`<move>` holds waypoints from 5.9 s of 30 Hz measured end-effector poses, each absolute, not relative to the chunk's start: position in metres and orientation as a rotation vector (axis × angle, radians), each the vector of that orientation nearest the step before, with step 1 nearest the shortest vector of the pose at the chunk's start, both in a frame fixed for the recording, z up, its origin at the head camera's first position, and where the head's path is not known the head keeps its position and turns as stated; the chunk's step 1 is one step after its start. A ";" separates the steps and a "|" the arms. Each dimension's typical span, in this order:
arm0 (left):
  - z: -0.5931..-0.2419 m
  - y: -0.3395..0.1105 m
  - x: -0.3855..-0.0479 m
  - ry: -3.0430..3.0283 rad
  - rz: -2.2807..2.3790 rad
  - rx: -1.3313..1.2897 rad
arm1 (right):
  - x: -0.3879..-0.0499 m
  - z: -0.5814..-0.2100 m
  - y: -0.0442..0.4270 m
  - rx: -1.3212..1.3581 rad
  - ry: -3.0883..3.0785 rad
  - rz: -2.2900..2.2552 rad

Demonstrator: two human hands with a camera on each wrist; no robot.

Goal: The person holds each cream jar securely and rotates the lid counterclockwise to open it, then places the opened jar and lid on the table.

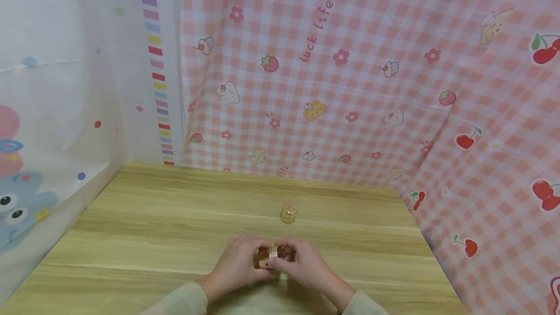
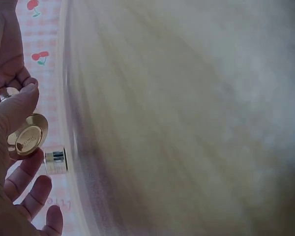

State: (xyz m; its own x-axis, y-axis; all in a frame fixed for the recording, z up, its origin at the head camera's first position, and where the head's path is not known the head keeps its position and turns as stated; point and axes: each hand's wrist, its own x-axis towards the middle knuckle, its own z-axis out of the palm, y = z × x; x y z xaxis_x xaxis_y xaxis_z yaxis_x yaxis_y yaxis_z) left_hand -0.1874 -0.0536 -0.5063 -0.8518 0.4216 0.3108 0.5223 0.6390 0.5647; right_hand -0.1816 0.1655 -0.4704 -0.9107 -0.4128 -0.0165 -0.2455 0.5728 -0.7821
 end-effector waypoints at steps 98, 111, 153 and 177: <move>-0.511 -0.060 -0.192 -2.696 -1.032 -0.778 | -0.182 -0.466 0.168 -0.666 2.644 -1.193; -0.510 -0.062 -0.191 -2.707 -1.032 -0.793 | -0.183 -0.468 0.169 -0.703 2.663 -1.174; -0.505 -0.082 -0.202 -2.753 -1.279 -0.518 | -0.195 -0.464 0.170 -0.666 2.690 -1.225; -0.500 -0.096 -0.211 -2.752 -1.417 -0.281 | -0.205 -0.464 0.163 -0.650 2.741 -1.154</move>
